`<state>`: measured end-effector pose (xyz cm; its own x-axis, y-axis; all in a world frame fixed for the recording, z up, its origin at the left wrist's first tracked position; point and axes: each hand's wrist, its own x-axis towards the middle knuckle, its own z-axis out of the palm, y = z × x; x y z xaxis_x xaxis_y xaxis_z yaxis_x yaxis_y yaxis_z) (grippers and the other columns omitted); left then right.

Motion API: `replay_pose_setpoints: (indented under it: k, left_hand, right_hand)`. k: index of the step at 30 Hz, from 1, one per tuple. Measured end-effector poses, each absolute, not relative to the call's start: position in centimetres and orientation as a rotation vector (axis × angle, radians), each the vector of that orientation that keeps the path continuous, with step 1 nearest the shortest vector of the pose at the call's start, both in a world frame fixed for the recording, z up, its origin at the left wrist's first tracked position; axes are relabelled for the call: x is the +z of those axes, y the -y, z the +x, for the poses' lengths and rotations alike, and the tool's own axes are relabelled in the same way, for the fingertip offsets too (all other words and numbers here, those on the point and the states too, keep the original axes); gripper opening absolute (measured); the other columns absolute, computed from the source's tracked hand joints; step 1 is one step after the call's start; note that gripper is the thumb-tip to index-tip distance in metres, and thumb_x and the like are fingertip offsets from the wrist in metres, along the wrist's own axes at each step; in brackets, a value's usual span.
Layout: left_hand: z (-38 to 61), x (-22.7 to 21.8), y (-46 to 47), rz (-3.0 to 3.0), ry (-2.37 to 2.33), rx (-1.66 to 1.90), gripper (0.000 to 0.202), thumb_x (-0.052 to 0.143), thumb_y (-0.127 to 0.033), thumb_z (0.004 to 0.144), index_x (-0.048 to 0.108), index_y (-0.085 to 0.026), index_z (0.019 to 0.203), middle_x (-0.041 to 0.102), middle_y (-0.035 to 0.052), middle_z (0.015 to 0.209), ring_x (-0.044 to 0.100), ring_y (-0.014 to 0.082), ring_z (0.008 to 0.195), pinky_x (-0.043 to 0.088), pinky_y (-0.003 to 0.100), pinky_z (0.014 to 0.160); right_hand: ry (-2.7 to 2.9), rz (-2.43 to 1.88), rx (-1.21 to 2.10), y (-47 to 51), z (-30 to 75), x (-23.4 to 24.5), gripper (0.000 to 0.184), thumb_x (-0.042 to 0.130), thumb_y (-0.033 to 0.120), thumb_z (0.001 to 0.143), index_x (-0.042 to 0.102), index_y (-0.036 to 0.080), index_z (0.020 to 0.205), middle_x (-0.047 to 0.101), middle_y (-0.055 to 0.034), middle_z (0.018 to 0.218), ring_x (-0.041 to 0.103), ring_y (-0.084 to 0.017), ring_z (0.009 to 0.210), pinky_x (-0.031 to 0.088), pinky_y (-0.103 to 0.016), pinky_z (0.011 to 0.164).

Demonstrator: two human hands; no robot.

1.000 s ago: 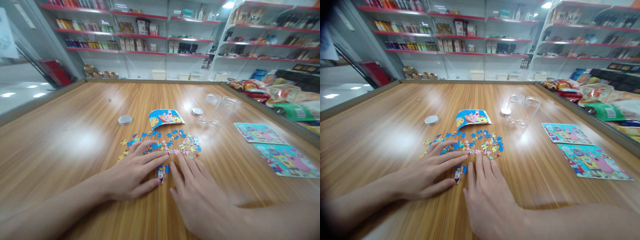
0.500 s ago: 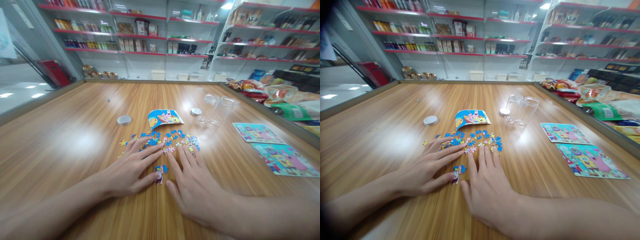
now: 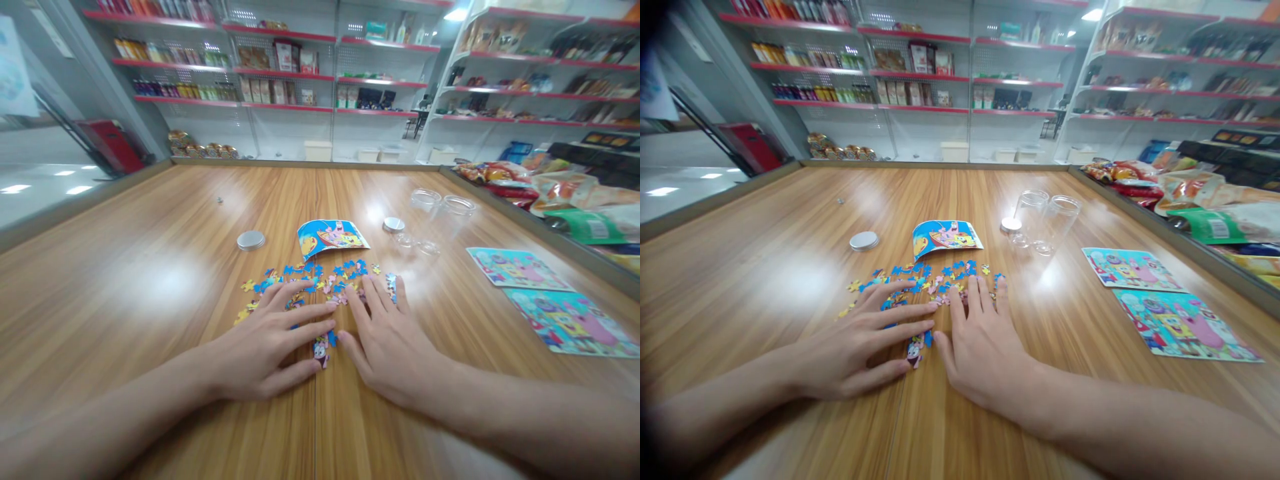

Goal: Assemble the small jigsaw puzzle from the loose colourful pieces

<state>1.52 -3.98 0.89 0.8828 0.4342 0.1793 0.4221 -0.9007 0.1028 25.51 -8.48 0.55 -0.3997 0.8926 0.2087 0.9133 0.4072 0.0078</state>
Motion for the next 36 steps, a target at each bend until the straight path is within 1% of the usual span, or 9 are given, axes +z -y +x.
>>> replay_pose_setpoints:
  k: [3, 6, 9, 15, 19, 24, 25, 30, 36]
  left_hand:
    - [1.59, 0.97, 4.05, 2.972, -0.662, 0.355, 0.053, 0.058, -0.039, 0.092, 0.049, -0.027, 0.143, 0.045, 0.0014, 0.154, 0.025, 0.0416, 0.144, 0.027, 0.064, 0.113]
    - [1.65, 1.01, 4.12, 2.953, -0.64, 0.391, 0.053, 0.06, -0.036, 0.091, 0.05, -0.027, 0.142, 0.046, 0.0039, 0.152, 0.029, 0.0405, 0.142, 0.028, 0.062, 0.114]
    - [1.67, 0.99, 4.13, 2.957, -0.651, 0.404, 0.052, 0.061, -0.037, 0.091, 0.052, -0.026, 0.141, 0.047, 0.0047, 0.152, 0.03, 0.0397, 0.142, 0.029, 0.061, 0.114]
    - [1.71, 1.08, 4.04, 2.981, -0.719, 0.448, 0.045, 0.061, -0.037, 0.091, 0.059, -0.028, 0.134, 0.05, 0.0042, 0.149, 0.033, 0.0364, 0.14, 0.032, 0.056, 0.113]
    - [1.67, 0.76, 3.88, 2.962, -0.822, 0.495, 0.043, 0.061, -0.037, 0.09, 0.06, -0.028, 0.133, 0.052, 0.0056, 0.146, 0.038, 0.0371, 0.134, 0.033, 0.058, 0.11]
    - [1.59, 0.3, 3.68, 2.921, -0.953, 0.568, 0.038, 0.061, -0.032, 0.09, 0.064, -0.027, 0.127, 0.056, 0.0065, 0.14, 0.04, 0.0371, 0.133, 0.034, 0.06, 0.109]
    - [1.59, 0.27, 3.66, 2.921, -0.949, 0.576, 0.037, 0.062, -0.031, 0.09, 0.064, -0.027, 0.127, 0.056, 0.0065, 0.14, 0.04, 0.0367, 0.133, 0.034, 0.06, 0.109]
    - [1.6, 0.24, 3.67, 2.946, -0.894, 0.563, 0.04, 0.06, -0.029, 0.092, 0.06, -0.026, 0.132, 0.054, 0.0056, 0.142, 0.037, 0.0356, 0.135, 0.033, 0.059, 0.113]
    - [1.76, 0.42, 3.73, 2.931, -0.854, 0.575, 0.038, 0.059, -0.024, 0.091, 0.06, -0.025, 0.129, 0.054, 0.0043, 0.143, 0.035, 0.034, 0.137, 0.032, 0.057, 0.114]
  right_hand:
    - [2.517, -1.562, -0.123, 8.55, 25.34, 0.75, 0.054, 0.038, 0.04, 0.099, 0.046, 0.011, 0.144, 0.042, -0.0231, 0.151, 0.03, -0.04, 0.145, 0.013, -0.069, 0.116]
    - [2.53, -1.524, -0.094, 8.57, 25.23, 0.85, 0.052, 0.038, 0.038, 0.1, 0.046, 0.01, 0.144, 0.044, -0.0217, 0.149, 0.032, -0.038, 0.143, 0.013, -0.068, 0.117]
    - [2.531, -1.492, -0.072, 8.53, 25.17, 0.87, 0.05, 0.039, 0.035, 0.1, 0.047, 0.011, 0.143, 0.047, -0.0202, 0.147, 0.034, -0.036, 0.143, 0.014, -0.066, 0.118]
    - [2.517, -1.47, -0.061, 8.57, 25.16, 0.95, 0.049, 0.042, 0.033, 0.099, 0.049, 0.011, 0.142, 0.049, -0.0191, 0.145, 0.036, -0.035, 0.141, 0.014, -0.067, 0.117]
    - [2.506, -1.451, -0.058, 8.55, 25.24, 1.01, 0.047, 0.045, 0.033, 0.098, 0.05, 0.014, 0.141, 0.053, -0.0188, 0.14, 0.041, -0.035, 0.137, 0.017, -0.067, 0.116]
    - [2.492, -1.43, -0.047, 8.45, 25.29, 1.07, 0.046, 0.045, 0.033, 0.098, 0.051, 0.014, 0.141, 0.052, -0.0183, 0.139, 0.043, -0.033, 0.135, 0.017, -0.065, 0.117]
    - [2.5, -1.412, -0.032, 8.42, 25.29, 1.08, 0.045, 0.045, 0.031, 0.098, 0.051, 0.015, 0.14, 0.052, -0.0178, 0.138, 0.043, -0.033, 0.135, 0.019, -0.064, 0.117]
    - [2.568, -1.289, 0.047, 8.19, 25.29, 1.01, 0.044, 0.04, 0.022, 0.099, 0.049, 0.012, 0.14, 0.052, -0.0174, 0.138, 0.045, -0.029, 0.132, 0.034, -0.053, 0.114]
    - [2.667, -1.115, 0.056, 7.81, 25.4, 0.87, 0.043, 0.044, 0.012, 0.092, 0.053, 0.01, 0.134, 0.055, -0.0167, 0.136, 0.044, -0.03, 0.133, 0.036, -0.053, 0.113]
